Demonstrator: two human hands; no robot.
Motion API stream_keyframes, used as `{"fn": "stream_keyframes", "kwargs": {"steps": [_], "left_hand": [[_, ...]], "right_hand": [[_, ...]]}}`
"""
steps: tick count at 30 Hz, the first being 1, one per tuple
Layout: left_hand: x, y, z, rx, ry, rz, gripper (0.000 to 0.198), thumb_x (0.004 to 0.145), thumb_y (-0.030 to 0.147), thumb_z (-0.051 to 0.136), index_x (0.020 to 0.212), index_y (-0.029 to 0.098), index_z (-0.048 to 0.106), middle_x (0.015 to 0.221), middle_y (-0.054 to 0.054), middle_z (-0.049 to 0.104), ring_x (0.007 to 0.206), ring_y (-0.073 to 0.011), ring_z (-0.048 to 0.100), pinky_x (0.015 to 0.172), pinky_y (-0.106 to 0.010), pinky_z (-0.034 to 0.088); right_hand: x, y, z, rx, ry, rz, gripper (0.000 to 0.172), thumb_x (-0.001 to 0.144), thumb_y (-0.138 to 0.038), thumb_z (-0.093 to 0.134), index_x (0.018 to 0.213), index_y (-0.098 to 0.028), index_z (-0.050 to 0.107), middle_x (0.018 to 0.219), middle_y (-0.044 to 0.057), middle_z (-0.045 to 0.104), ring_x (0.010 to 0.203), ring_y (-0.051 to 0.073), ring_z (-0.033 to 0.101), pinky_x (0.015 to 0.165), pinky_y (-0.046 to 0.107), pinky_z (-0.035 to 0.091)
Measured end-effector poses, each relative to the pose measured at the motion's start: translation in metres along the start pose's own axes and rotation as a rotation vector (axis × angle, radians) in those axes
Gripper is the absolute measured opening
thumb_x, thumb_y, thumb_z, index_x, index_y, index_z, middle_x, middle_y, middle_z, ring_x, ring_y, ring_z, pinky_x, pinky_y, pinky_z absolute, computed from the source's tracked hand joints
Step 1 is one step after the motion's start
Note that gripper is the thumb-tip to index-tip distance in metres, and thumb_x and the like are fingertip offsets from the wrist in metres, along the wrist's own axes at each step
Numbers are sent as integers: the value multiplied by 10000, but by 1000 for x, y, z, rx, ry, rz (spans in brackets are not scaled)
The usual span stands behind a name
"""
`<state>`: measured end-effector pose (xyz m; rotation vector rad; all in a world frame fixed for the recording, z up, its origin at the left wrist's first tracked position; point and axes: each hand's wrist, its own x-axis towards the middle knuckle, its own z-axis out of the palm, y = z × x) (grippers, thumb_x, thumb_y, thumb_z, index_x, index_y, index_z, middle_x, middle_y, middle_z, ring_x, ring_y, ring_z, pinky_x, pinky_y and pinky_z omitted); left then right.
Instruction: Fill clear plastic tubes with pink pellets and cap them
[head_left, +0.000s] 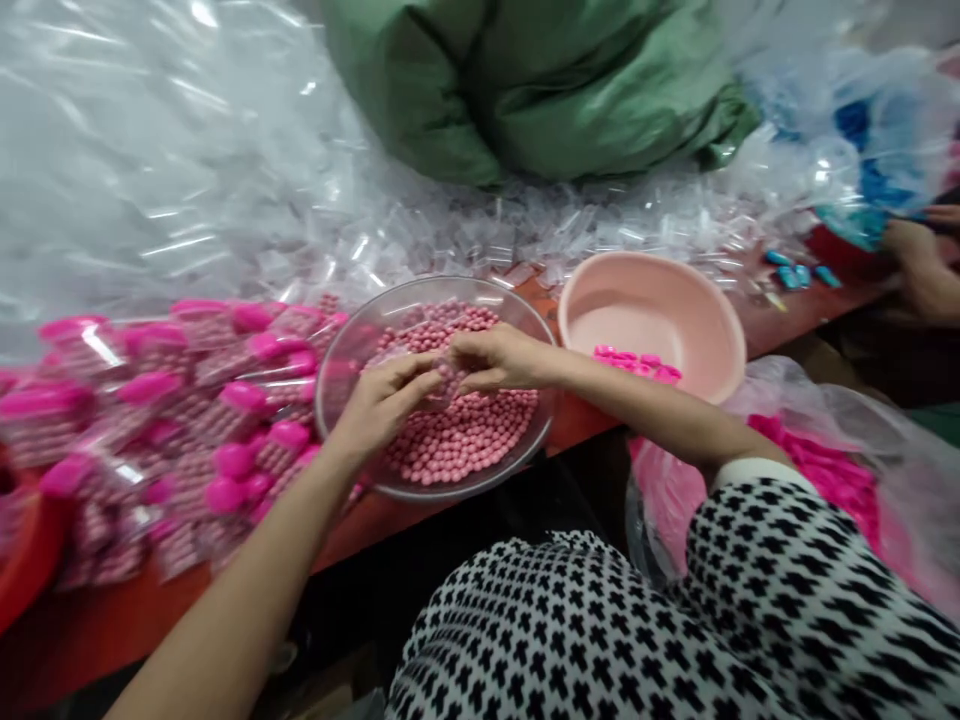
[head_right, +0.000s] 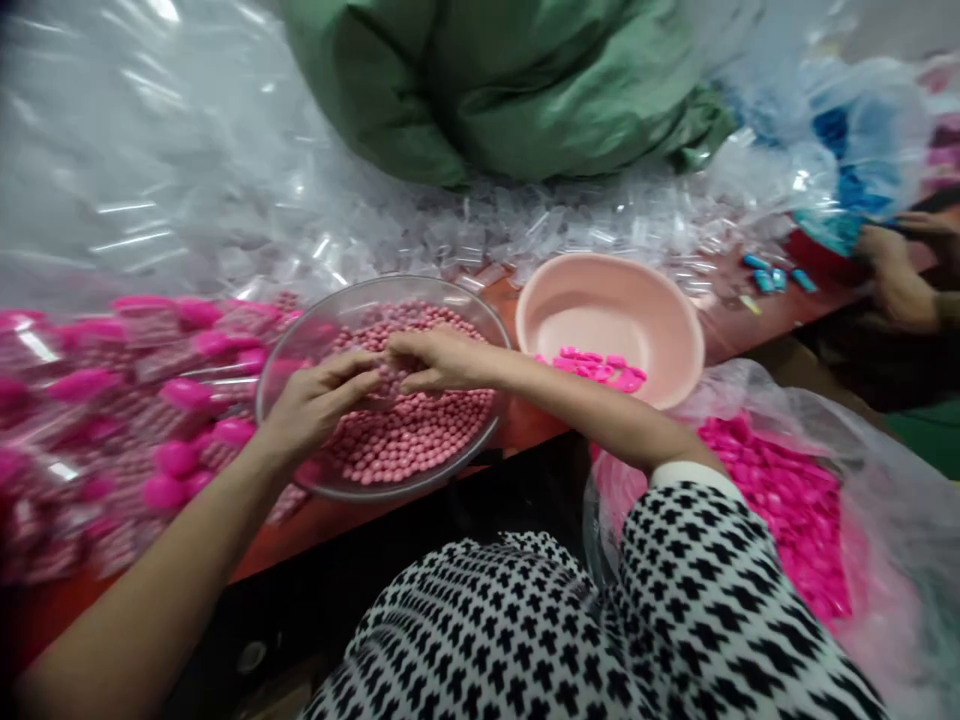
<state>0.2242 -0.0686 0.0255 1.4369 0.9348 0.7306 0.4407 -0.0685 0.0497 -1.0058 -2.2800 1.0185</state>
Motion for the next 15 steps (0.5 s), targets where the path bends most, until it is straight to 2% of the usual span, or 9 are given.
{"fn": "stream_keyframes", "kwargs": {"steps": [3,6,11,13,15], "left_hand": [[1,0,-4,152,-1,30,581,764,606,770,1127,154,743,1225,-107,737,1070,-296,687,946,-454,591],[1,0,-5,314,-49,97,512,788,592,746,1103,188,747,1200,-76,755,1113,-289,680,1052,-455,517],[1,-2,0,475,-154,185,364,888,536,639,1051,226,739,1128,-43,767,1014,-238,690,959,-361,539],[0,-3,1,505,-130,193,360,898,528,628,1069,229,731,1116,-39,766,1024,-234,686,956,-350,537],[0,-3,1,522,-92,171,386,887,542,637,1095,230,730,1127,-39,764,1050,-240,686,981,-362,532]], "right_hand": [[-2,0,4,14,-10,49,214,845,-116,670,852,-193,470,761,-49,557,726,105,523,673,221,397],[-8,-4,6,-157,-73,49,197,868,-128,690,885,-195,506,820,-42,596,779,107,524,705,223,393],[-22,-11,15,-517,-168,53,61,996,-206,546,1050,-185,568,1011,9,675,772,124,542,643,260,364],[-30,-10,14,-562,-169,63,85,1020,-229,514,1035,-189,588,1018,20,693,769,135,569,626,273,382],[-43,-7,4,-533,-123,88,77,983,-265,608,1032,-205,608,1048,20,712,833,146,614,673,272,439]]}}
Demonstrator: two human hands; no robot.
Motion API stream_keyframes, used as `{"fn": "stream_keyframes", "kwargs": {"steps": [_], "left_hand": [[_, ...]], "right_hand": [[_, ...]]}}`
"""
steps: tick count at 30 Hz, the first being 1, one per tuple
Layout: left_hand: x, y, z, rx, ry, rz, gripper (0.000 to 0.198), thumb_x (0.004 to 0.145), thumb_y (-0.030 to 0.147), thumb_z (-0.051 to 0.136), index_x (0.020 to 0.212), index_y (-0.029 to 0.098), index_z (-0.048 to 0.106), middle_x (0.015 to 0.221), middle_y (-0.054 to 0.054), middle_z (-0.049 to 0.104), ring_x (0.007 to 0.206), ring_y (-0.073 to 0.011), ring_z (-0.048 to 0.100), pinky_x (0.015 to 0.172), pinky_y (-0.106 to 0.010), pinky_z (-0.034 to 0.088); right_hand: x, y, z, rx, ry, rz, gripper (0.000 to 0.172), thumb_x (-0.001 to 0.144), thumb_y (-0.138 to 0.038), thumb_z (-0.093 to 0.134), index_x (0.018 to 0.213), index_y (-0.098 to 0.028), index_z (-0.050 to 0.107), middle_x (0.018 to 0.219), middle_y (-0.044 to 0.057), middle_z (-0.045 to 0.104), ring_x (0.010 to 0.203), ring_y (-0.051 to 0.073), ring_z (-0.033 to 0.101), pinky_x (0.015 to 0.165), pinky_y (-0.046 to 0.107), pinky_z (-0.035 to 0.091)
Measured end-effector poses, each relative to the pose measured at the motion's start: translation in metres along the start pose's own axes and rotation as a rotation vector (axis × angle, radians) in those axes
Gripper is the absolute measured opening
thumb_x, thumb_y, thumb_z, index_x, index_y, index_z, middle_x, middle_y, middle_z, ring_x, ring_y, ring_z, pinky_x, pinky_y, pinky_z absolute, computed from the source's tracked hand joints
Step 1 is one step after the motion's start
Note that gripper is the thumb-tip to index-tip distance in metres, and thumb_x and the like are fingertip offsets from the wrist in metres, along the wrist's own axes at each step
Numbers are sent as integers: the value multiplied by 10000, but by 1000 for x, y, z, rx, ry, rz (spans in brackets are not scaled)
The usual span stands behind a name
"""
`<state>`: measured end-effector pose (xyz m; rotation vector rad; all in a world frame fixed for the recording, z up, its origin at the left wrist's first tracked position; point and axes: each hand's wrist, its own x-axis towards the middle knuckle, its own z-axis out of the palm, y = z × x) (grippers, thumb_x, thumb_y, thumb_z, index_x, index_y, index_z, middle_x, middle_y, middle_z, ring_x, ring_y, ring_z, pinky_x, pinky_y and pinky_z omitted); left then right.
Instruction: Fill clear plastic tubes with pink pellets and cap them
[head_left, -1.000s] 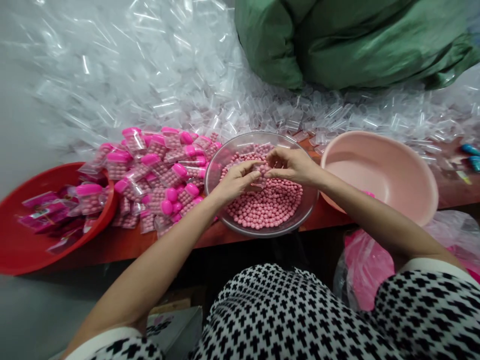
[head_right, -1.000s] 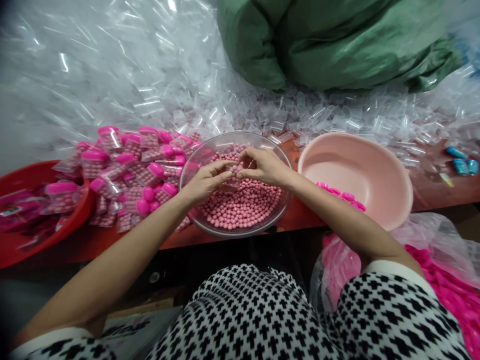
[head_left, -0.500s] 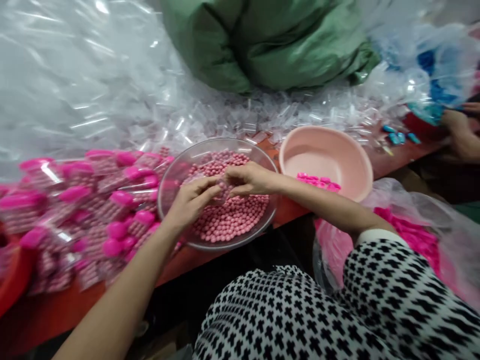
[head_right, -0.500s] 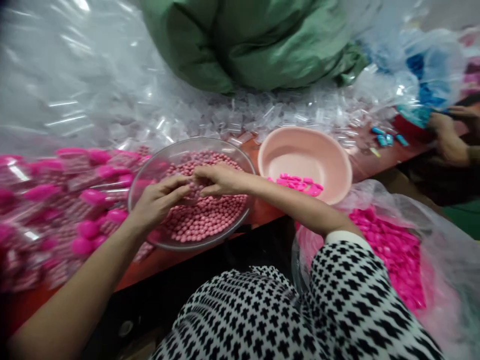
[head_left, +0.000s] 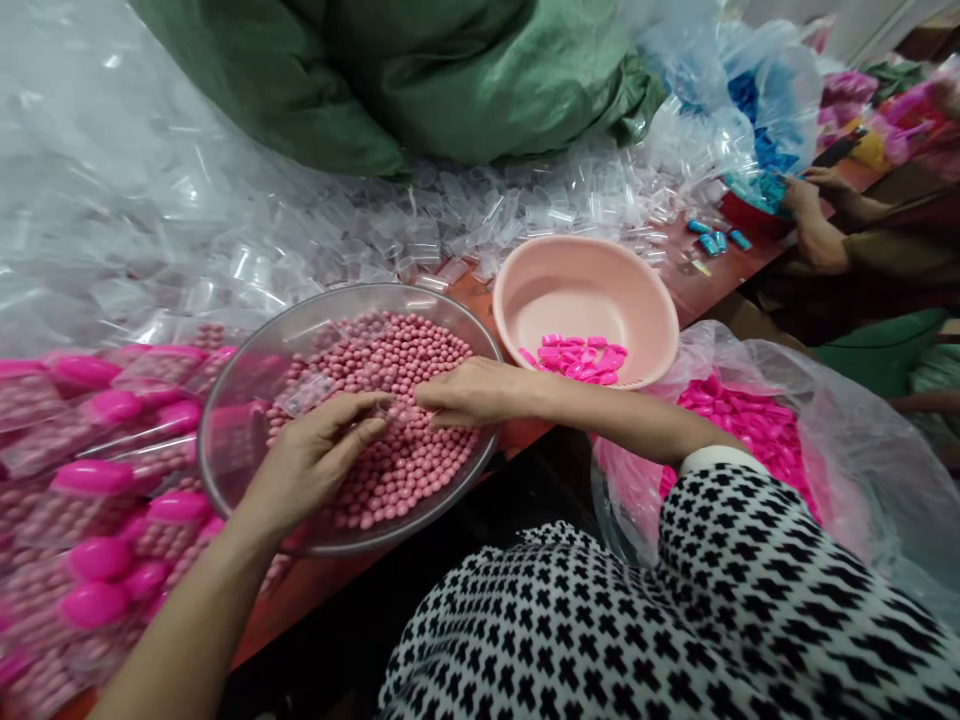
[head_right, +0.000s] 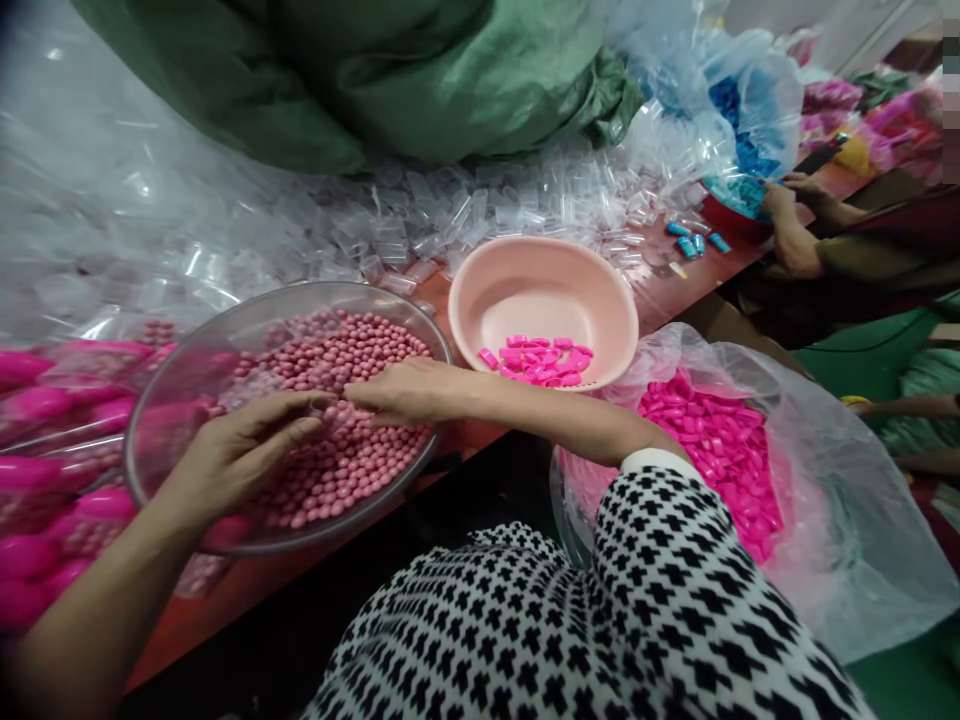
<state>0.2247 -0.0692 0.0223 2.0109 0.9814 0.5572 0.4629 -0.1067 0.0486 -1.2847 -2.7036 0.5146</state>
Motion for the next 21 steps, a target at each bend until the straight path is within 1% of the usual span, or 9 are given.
{"fn": "stream_keyframes", "kwargs": {"steps": [3,5,6,9,11,13,16,18,21], "left_hand": [[0,0,-2,-38,42,-79,456,844,589,674,1115,227,735,1170,-44,756,1110,-256,678,1056,-401,504],[1,1,-4,-136,57,-149,502,801,621,717,1111,227,739,1191,-44,746,1126,-262,675,1078,-418,500],[1,1,-4,-205,61,-188,520,774,628,747,1105,227,740,1195,-42,743,1120,-261,677,1071,-417,513],[3,4,-4,-426,81,-282,555,680,605,847,1072,225,750,1143,-29,749,1032,-232,700,983,-362,583],[4,8,-3,-541,109,-308,547,631,566,898,1036,224,763,1078,-17,761,957,-203,708,899,-306,620],[3,12,-2,-628,130,-313,527,597,527,930,995,218,776,1022,-12,768,893,-178,707,824,-260,637],[-1,18,-1,-719,176,-301,489,568,474,960,943,211,788,973,-9,769,865,-156,702,777,-211,639],[-6,20,-1,-767,213,-300,462,570,446,965,927,210,792,973,-9,767,879,-151,703,767,-196,639],[-13,24,2,-836,247,-323,450,562,406,973,921,206,791,951,-17,764,845,-148,712,742,-206,644]], "right_hand": [[-40,31,-20,41,163,214,252,880,-295,755,1088,-217,637,1073,19,726,906,155,656,774,263,500],[-79,61,-35,-27,248,400,195,943,-220,644,1124,-147,647,1062,91,728,900,199,668,769,307,493],[-99,77,-40,-132,244,562,165,915,-171,642,1075,-146,673,1023,94,735,895,220,673,773,320,482],[-151,118,-40,-261,-101,856,247,807,-114,698,1054,-119,710,1039,158,738,940,293,675,772,347,464],[-170,135,-31,-238,-197,904,286,790,-105,699,1076,-103,711,1064,188,734,954,309,671,779,355,463],[-176,145,-20,-194,-198,903,250,791,-111,697,1040,-108,717,1047,191,738,942,309,668,780,359,465],[-174,152,-12,-32,-78,910,137,792,-121,690,927,-129,709,971,164,749,878,284,669,759,351,472],[-172,153,-14,65,0,918,139,821,-138,653,957,-137,685,924,131,751,820,249,675,737,337,488],[-165,147,-22,237,285,894,255,841,-153,622,1096,-154,610,838,66,728,729,197,675,705,317,518]]}}
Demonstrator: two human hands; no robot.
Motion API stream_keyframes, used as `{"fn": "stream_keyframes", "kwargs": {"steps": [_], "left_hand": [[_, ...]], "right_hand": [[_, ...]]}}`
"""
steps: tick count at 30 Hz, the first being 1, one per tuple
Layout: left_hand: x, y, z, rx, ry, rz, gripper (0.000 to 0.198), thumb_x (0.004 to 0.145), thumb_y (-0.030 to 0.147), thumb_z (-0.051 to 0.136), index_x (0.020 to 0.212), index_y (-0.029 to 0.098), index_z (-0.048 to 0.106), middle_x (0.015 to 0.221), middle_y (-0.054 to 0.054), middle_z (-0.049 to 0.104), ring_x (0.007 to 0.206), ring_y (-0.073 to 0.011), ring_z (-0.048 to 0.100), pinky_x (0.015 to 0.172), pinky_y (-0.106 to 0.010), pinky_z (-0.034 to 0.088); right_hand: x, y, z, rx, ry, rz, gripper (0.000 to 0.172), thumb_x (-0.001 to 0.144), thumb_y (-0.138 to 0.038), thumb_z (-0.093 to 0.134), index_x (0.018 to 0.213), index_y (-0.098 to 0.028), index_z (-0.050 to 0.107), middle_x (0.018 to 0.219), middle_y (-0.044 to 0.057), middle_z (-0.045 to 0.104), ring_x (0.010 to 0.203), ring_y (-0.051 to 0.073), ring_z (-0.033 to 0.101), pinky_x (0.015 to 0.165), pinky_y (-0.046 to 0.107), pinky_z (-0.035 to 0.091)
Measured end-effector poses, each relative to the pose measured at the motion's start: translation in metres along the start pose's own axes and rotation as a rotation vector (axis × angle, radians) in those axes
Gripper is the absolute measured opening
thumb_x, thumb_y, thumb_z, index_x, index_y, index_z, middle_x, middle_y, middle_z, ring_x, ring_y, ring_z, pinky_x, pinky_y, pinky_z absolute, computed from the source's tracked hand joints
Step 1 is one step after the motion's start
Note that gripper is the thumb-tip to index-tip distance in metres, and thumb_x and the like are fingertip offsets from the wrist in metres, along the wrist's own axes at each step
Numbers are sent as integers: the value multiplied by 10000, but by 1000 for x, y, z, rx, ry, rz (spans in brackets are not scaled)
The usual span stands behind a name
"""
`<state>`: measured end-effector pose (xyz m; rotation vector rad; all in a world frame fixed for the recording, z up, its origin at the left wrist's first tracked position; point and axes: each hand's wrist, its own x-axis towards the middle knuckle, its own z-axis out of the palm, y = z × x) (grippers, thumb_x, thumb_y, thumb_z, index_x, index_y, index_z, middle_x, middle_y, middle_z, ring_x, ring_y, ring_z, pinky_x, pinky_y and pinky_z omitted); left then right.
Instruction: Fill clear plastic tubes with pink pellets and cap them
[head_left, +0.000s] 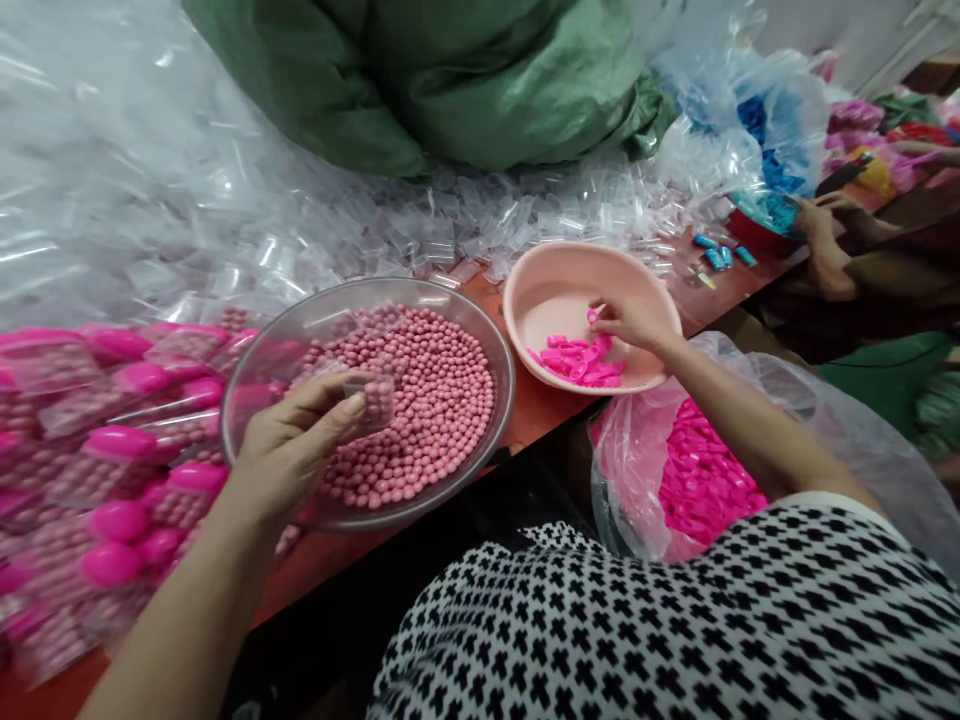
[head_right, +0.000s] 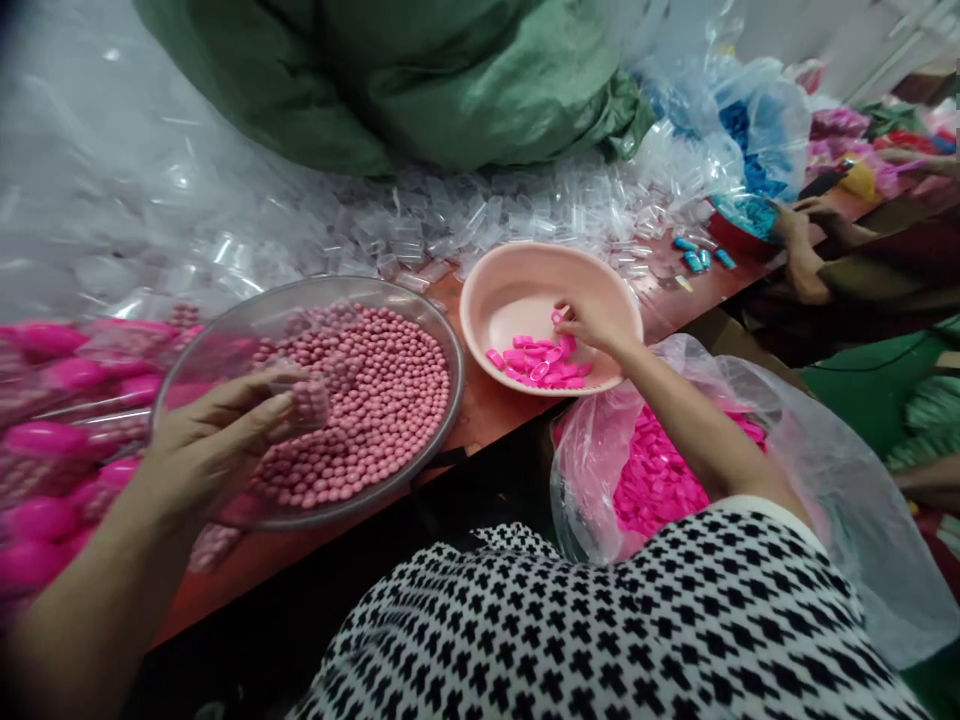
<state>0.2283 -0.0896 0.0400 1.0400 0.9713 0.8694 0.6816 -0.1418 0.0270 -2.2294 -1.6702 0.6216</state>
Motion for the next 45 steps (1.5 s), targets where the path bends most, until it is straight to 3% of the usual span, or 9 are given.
{"fn": "stream_keyframes", "kwargs": {"steps": [4,6,10,13,16,18,24,37,45], "left_hand": [[-10,-1,17,-103,-67,-15,443,606,411,944,942,181,767,925,-47,766,787,-151,723,732,-247,642],[-10,-2,29,-149,-128,-3,441,645,428,918,956,166,747,958,-65,767,799,-161,730,749,-269,637],[-4,-6,40,-223,-179,68,484,683,477,882,1000,162,698,984,-70,754,836,-183,734,775,-320,636],[-4,-10,32,-236,-120,134,522,696,521,861,1023,167,660,947,-54,743,820,-186,729,768,-343,640],[-7,-14,18,-164,-114,197,509,753,531,815,1060,158,652,955,-63,742,850,-195,729,799,-361,635],[-8,-16,10,-66,-104,261,478,800,515,774,1088,148,667,990,-79,744,888,-201,725,823,-356,624],[-10,-15,-4,316,0,501,346,917,380,624,1154,151,728,1138,-91,759,1056,-234,705,963,-350,558],[-22,-24,-7,588,75,773,255,966,226,564,1124,176,758,1078,-83,789,972,-197,753,898,-286,585],[-33,-34,-4,717,82,863,287,985,165,511,1191,170,712,1086,-84,785,959,-183,756,874,-265,588]], "right_hand": [[-7,-54,10,475,169,-258,311,814,-289,730,1076,-207,584,809,1,693,683,160,664,686,307,539],[-13,-97,26,553,137,-373,335,792,-361,785,1043,-217,617,833,-2,700,720,153,662,700,297,544],[-26,-178,70,755,-153,-575,378,815,-406,781,1102,-224,615,861,-6,707,721,132,650,668,264,550],[-27,-210,94,646,-43,-758,320,862,-356,725,1135,-209,645,955,38,715,706,125,639,644,262,545],[-25,-222,99,384,181,-893,274,882,-272,670,1143,-195,695,1041,88,721,780,156,657,711,303,557],[-24,-226,94,305,225,-917,280,902,-248,632,1168,-193,700,994,83,734,799,169,666,739,315,556],[-25,-245,75,183,107,-1079,289,953,-261,590,1229,-208,659,1095,78,737,945,181,690,839,308,548],[-36,-247,88,-130,168,-1304,205,949,-138,516,1141,-195,558,843,46,608,721,170,574,619,265,465],[-54,-239,106,-91,260,-1219,270,929,-108,522,1178,-212,522,778,23,591,692,180,580,618,284,479]]}}
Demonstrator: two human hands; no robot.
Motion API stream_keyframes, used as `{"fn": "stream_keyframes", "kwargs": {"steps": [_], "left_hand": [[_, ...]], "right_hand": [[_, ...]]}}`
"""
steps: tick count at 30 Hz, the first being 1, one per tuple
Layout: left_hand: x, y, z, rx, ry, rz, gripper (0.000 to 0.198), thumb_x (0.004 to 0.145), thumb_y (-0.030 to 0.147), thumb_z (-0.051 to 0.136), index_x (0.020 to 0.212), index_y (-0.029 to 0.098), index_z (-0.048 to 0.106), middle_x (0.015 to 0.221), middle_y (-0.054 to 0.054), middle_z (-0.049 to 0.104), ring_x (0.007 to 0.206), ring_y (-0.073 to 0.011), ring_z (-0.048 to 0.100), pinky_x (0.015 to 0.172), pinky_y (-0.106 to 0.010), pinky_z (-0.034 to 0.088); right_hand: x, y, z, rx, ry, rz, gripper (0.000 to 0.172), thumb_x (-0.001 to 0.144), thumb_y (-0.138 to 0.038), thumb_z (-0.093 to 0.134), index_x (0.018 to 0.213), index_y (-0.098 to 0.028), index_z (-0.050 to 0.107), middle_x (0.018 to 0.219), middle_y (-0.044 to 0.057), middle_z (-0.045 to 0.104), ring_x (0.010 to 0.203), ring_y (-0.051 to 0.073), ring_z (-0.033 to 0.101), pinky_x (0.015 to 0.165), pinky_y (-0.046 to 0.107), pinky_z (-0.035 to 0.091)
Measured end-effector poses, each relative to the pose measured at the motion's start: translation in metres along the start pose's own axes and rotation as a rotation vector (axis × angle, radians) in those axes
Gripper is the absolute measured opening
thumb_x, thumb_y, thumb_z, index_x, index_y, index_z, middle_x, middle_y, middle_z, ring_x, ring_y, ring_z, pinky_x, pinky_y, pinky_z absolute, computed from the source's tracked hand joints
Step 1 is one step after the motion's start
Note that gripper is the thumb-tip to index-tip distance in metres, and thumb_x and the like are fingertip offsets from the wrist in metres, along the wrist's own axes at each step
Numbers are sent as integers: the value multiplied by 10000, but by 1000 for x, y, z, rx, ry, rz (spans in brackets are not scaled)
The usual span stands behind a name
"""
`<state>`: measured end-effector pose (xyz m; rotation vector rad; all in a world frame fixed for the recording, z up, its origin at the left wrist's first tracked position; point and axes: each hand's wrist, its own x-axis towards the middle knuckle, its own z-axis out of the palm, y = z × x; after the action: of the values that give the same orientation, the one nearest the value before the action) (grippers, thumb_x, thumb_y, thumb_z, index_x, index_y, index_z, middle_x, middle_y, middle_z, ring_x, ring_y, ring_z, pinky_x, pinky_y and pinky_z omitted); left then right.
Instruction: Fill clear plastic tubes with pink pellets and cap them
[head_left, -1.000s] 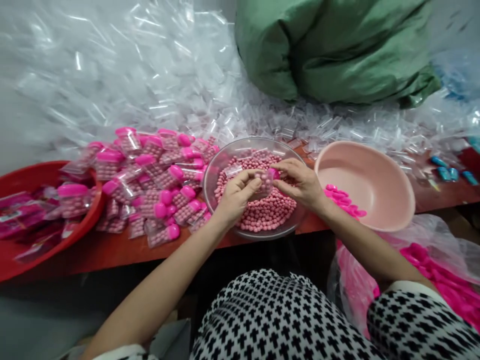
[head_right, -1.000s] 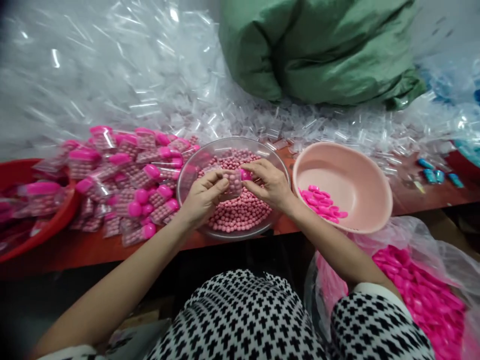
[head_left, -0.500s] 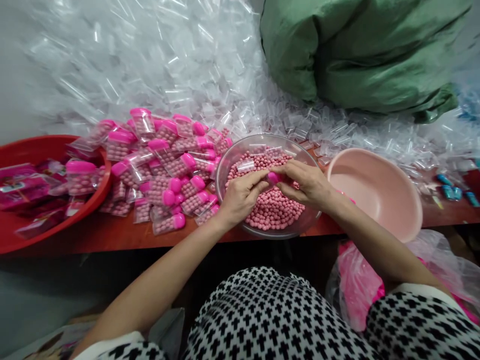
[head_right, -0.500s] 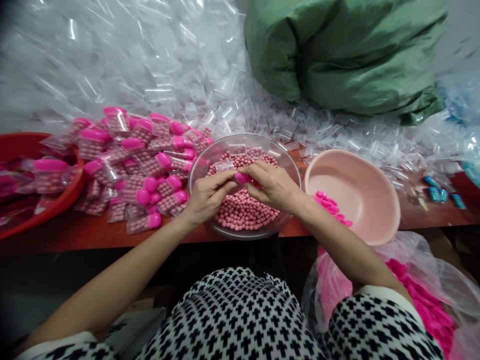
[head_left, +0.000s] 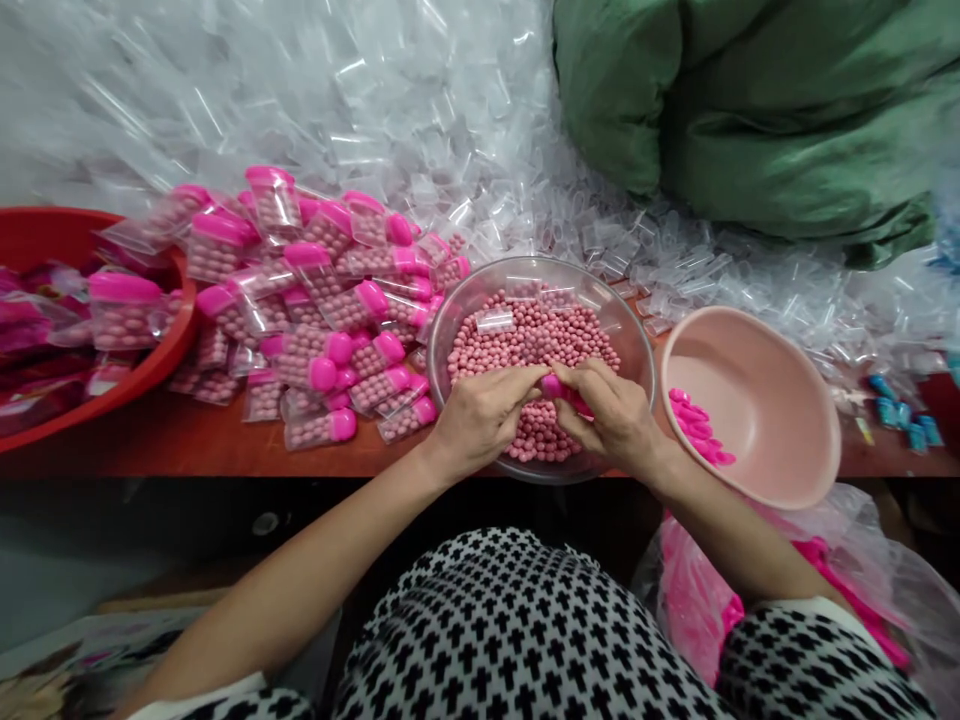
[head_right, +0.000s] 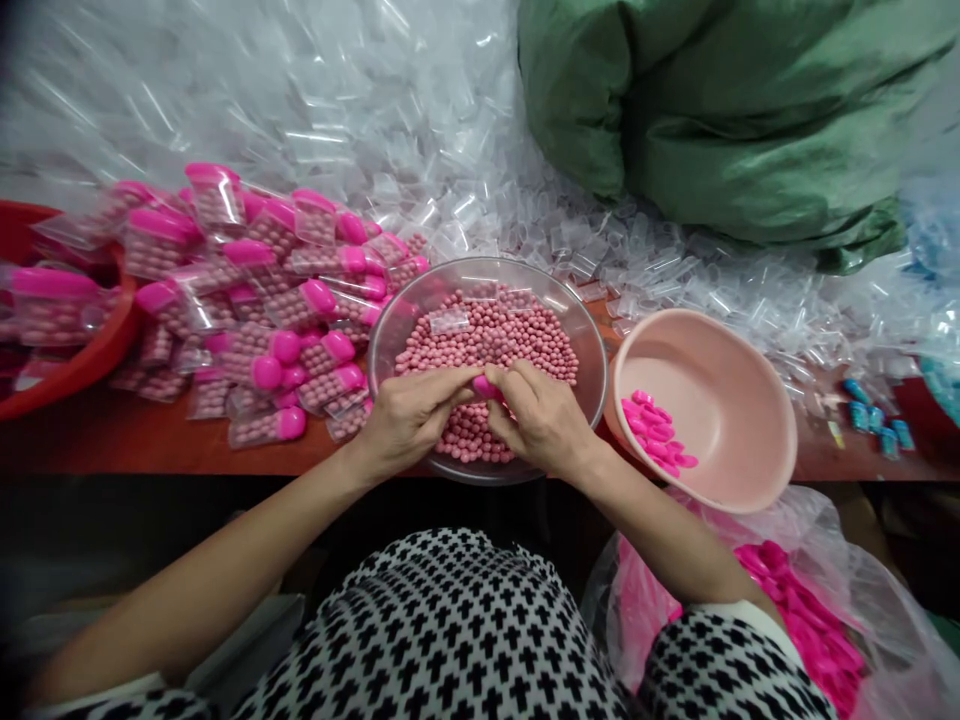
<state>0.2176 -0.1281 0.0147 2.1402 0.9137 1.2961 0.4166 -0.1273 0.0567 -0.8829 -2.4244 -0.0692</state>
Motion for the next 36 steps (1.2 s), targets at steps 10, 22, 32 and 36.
{"fn": "stream_keyframes", "kwargs": {"steps": [10,22,32,36], "left_hand": [[1,0,3,-45,-36,-86,234,981,189,553,1129,184,734,983,-61,791,828,-160,747,779,-236,574],[-4,-5,2,-14,-28,-142,209,933,177,552,964,172,758,787,-48,762,706,-175,711,698,-253,548],[14,-2,-1,-721,164,-490,305,871,349,689,1087,147,763,1063,-88,780,947,-234,738,866,-353,606],[11,-1,4,-529,93,-314,213,909,267,656,1055,175,781,1060,-77,782,1001,-223,724,955,-359,570]], "right_hand": [[8,18,-5,153,-70,-59,145,876,-121,566,970,-226,532,721,-15,527,634,138,517,570,247,421],[16,19,-3,87,-224,-182,158,946,-161,522,1067,-167,623,767,49,631,659,159,571,565,263,470],[5,28,-3,1283,-4,680,520,707,-571,852,1120,-280,726,932,46,764,747,217,744,778,428,637],[5,27,2,1334,4,855,393,641,-470,918,914,-240,753,815,23,750,695,190,722,736,375,645]]}}
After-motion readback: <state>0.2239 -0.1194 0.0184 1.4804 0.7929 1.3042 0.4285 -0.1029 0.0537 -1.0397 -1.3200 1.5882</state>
